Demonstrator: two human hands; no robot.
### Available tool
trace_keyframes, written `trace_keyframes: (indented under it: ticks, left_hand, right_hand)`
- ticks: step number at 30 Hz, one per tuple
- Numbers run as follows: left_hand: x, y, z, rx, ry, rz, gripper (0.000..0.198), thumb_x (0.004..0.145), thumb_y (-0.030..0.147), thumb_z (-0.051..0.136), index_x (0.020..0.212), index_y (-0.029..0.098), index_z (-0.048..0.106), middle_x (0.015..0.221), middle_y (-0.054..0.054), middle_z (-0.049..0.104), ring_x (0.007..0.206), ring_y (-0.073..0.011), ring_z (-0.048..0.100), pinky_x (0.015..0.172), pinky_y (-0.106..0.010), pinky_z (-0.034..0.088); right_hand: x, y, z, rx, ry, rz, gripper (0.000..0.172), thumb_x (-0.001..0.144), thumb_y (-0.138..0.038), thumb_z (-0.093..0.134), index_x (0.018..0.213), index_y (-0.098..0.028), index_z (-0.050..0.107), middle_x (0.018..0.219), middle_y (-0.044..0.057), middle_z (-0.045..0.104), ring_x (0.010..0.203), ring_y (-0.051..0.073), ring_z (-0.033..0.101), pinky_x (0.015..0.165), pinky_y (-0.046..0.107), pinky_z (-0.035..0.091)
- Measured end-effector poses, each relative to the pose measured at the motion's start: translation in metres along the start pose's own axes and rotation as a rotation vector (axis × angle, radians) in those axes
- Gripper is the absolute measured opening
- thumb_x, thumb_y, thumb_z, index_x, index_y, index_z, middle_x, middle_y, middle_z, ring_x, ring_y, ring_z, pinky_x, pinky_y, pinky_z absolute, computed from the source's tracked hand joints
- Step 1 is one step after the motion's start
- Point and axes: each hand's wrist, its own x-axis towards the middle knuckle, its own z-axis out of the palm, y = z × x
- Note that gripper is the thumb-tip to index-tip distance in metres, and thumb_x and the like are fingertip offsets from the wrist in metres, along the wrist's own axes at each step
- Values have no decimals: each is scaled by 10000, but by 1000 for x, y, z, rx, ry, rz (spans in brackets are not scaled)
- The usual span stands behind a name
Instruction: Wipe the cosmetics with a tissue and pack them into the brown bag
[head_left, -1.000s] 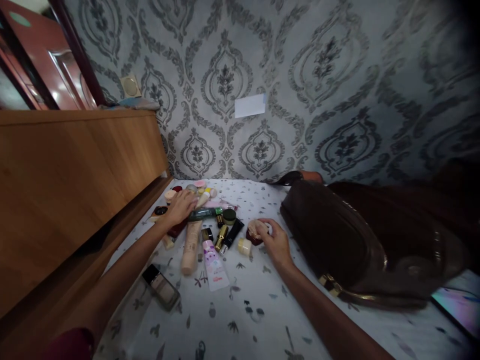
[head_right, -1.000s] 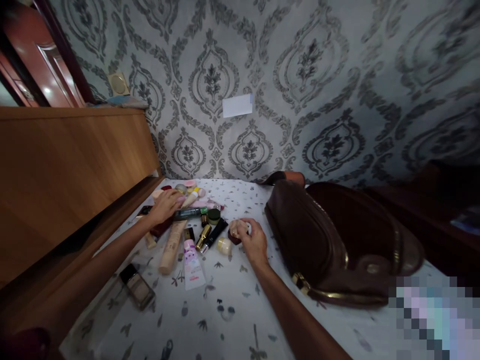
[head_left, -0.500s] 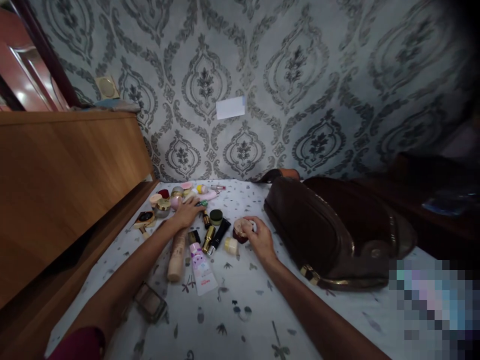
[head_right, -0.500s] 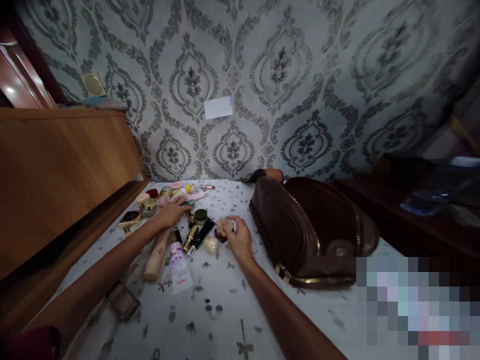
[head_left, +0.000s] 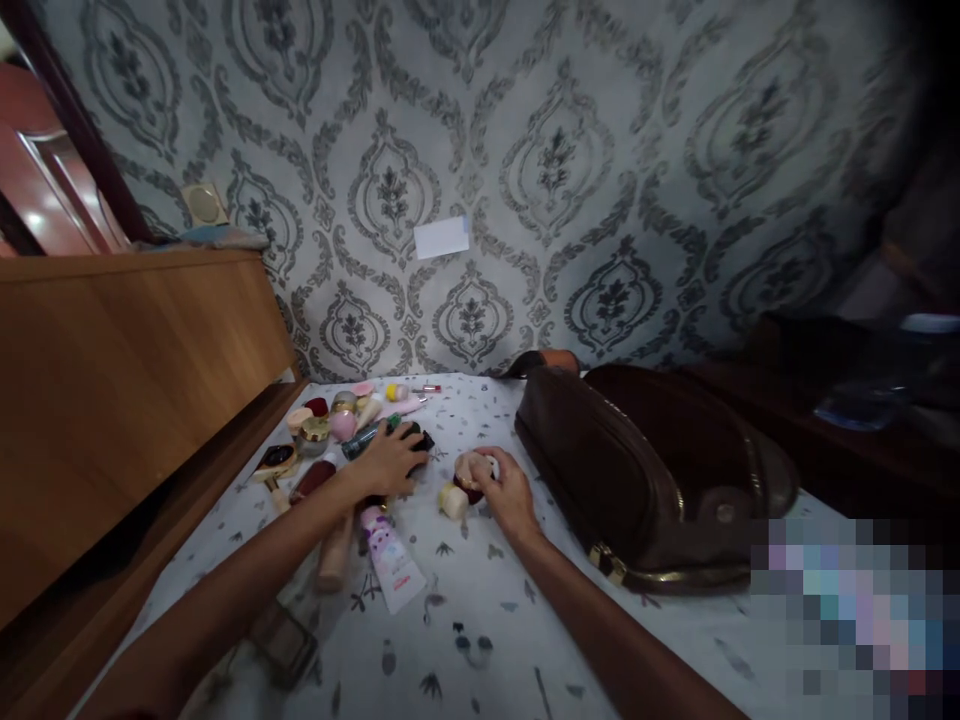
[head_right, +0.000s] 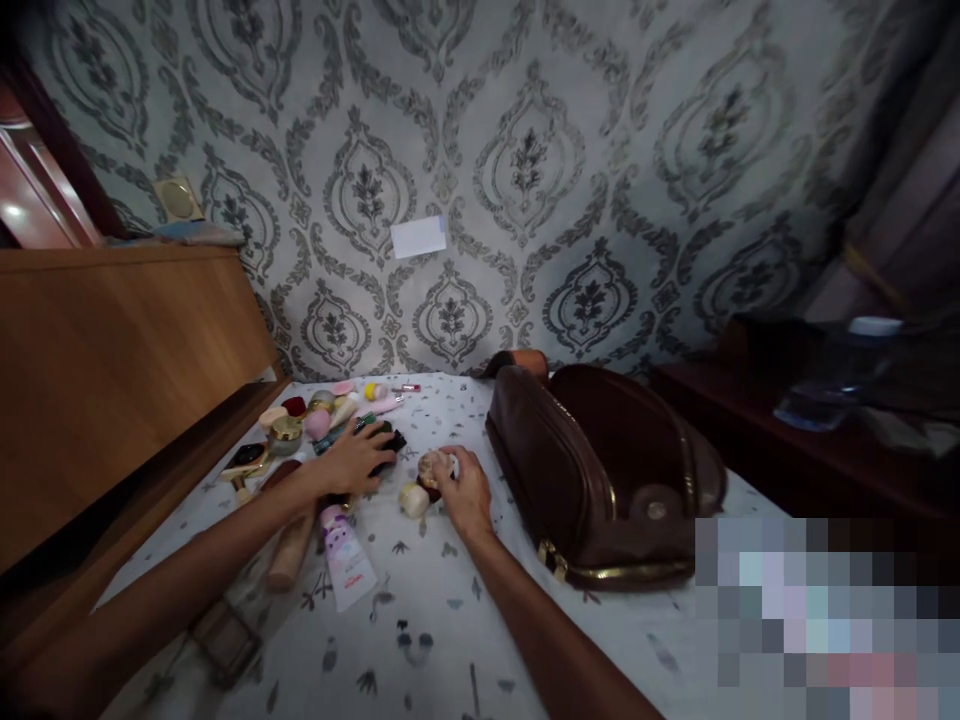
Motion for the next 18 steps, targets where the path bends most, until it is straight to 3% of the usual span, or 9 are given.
trace_keyframes:
  ticks: [2, 5, 9, 13, 16, 18]
  left_hand:
    - [15, -11, -5, -15, 29, -28, 191, 870, 325, 588, 1007, 264, 708, 1166, -41, 683, 1192, -272, 552, 1038, -458, 408]
    - [50, -30, -8, -21, 93, -124, 282, 977, 290, 418, 1039, 233, 687, 1027, -19, 712, 1003, -181, 632, 931, -320, 479]
    - [117, -55, 3, 15, 160, -305, 304, 967, 319, 514, 1222, 168, 582, 1223, -94, 623, 1122, -236, 591, 972, -456, 481]
    - [172, -68, 29, 14, 115, -393, 372, 929, 356, 598, 1248, 167, 562, 1283, -105, 576, 1123, -252, 592, 939, -486, 515]
    - [191, -71, 43, 18, 79, -384, 357, 926, 354, 602, 1226, 162, 575, 1264, -102, 587, 1118, -250, 594, 941, -487, 512]
    - [192, -73, 42, 33, 81, -343, 344, 923, 358, 605, 1201, 157, 587, 1254, -98, 591, 1132, -255, 584, 961, -502, 492]
  right_hand:
    - [-1, -2, 0, -4, 1, 1, 446, 766, -560, 480, 903, -178, 666, 887, 86, 677, 818, 249, 602, 733, 346, 446]
    - [-1, -4, -1, 5, -1, 6, 438, 772, -554, 486, 905, -180, 669, 892, 86, 678, 848, 255, 610, 763, 352, 448]
    - [-1, -3, -2, 18, 16, 23, 372, 788, -494, 496, 911, -190, 672, 896, 75, 680, 857, 245, 617, 780, 343, 460]
    - [-3, 0, -3, 23, -5, 3, 308, 798, -420, 509, 937, -199, 670, 918, 66, 678, 856, 230, 622, 734, 311, 479]
    - [-4, 1, -3, 18, -13, 11, 294, 808, -421, 521, 954, -212, 667, 933, 62, 672, 869, 235, 619, 698, 303, 484]
    - [-4, 2, -3, 20, -7, 24, 285, 805, -412, 529, 962, -214, 664, 945, 65, 667, 883, 240, 615, 717, 312, 487]
